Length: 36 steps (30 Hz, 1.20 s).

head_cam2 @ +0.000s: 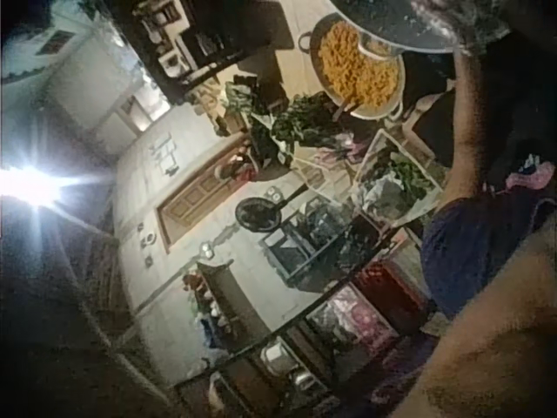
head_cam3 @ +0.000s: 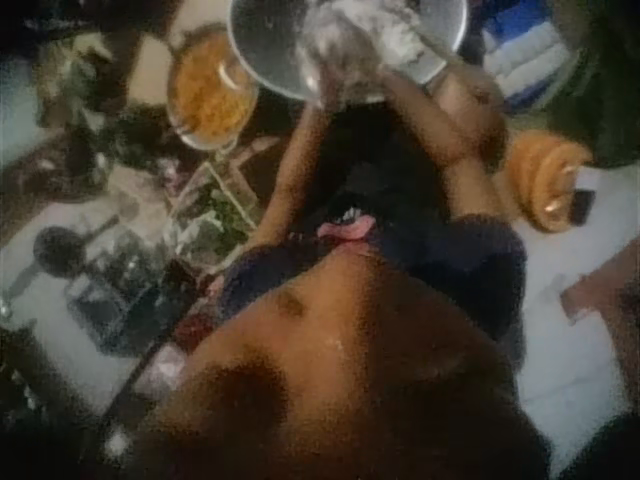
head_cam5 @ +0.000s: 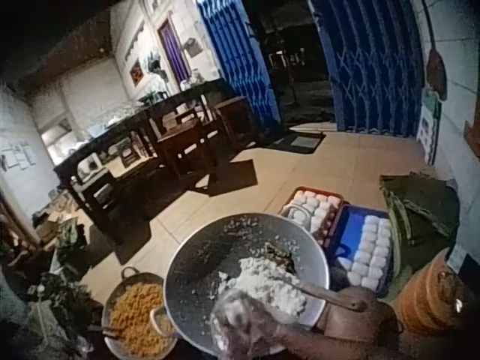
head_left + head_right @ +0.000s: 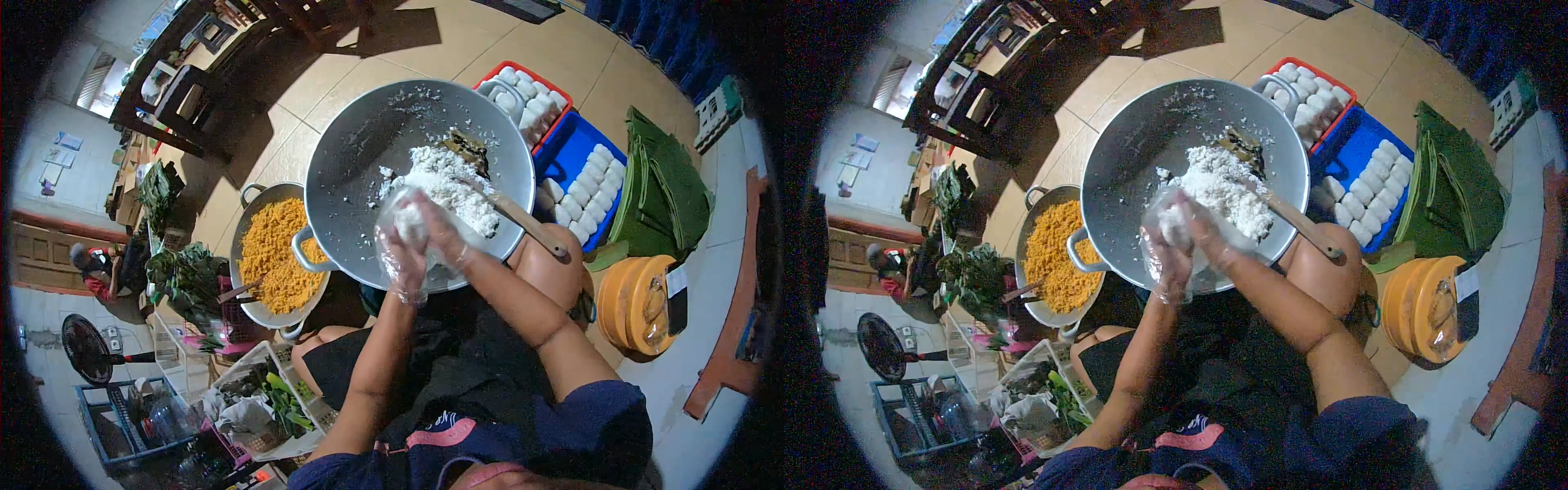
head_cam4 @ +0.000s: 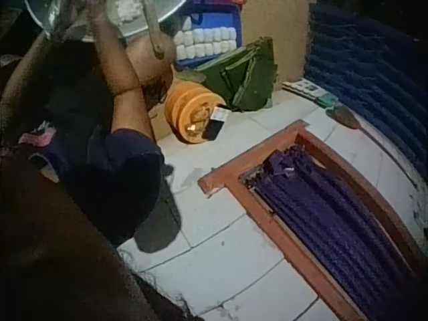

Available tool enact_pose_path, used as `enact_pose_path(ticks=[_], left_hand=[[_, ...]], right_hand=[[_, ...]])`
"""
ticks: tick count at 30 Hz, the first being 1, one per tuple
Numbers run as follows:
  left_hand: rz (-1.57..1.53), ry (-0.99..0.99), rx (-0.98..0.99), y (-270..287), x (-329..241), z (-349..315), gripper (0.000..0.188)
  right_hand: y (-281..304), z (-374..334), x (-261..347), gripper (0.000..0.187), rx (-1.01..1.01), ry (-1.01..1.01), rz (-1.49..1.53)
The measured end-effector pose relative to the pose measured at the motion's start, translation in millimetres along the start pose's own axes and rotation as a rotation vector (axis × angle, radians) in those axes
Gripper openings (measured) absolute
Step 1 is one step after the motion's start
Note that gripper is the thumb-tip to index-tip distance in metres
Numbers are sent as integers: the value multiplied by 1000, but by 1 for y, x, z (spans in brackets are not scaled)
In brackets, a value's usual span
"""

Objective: The person, wearing gloves, takes white dough from a bowl, shapes it into a flat circle, adds a spoonful of yellow filling from a large pan, and rolls the dough into a ball.

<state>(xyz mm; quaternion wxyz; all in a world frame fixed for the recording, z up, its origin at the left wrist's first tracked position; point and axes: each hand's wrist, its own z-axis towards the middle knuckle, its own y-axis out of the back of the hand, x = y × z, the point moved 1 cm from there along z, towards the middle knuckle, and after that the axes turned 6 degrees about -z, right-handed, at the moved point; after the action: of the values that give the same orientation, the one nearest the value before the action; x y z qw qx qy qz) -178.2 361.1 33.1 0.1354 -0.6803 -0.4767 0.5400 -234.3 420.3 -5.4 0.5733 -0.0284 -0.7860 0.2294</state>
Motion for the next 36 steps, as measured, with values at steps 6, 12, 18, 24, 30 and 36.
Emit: enact_pose_path(ticks=[6,12,18,24,30,36], left_hand=[[42,52,10,60,-35,13,47],[151,121,282,51,-29,17,47],[-61,217,180,53,-39,21,48],[-160,286,367,1,-46,-29,52],[-212,378,233,41,-36,-6,50],[-118,230,124,66,-35,7,44]], right_hand=[[-7,-31,31,51,269,694,-923],[14,-25,6,33,253,752,-1235],[53,-8,10,43,213,461,-664],[-24,-61,33,32,72,850,-967],[-19,-35,-11,40,231,1185,-1218],[-18,-34,17,39,274,898,-964]])
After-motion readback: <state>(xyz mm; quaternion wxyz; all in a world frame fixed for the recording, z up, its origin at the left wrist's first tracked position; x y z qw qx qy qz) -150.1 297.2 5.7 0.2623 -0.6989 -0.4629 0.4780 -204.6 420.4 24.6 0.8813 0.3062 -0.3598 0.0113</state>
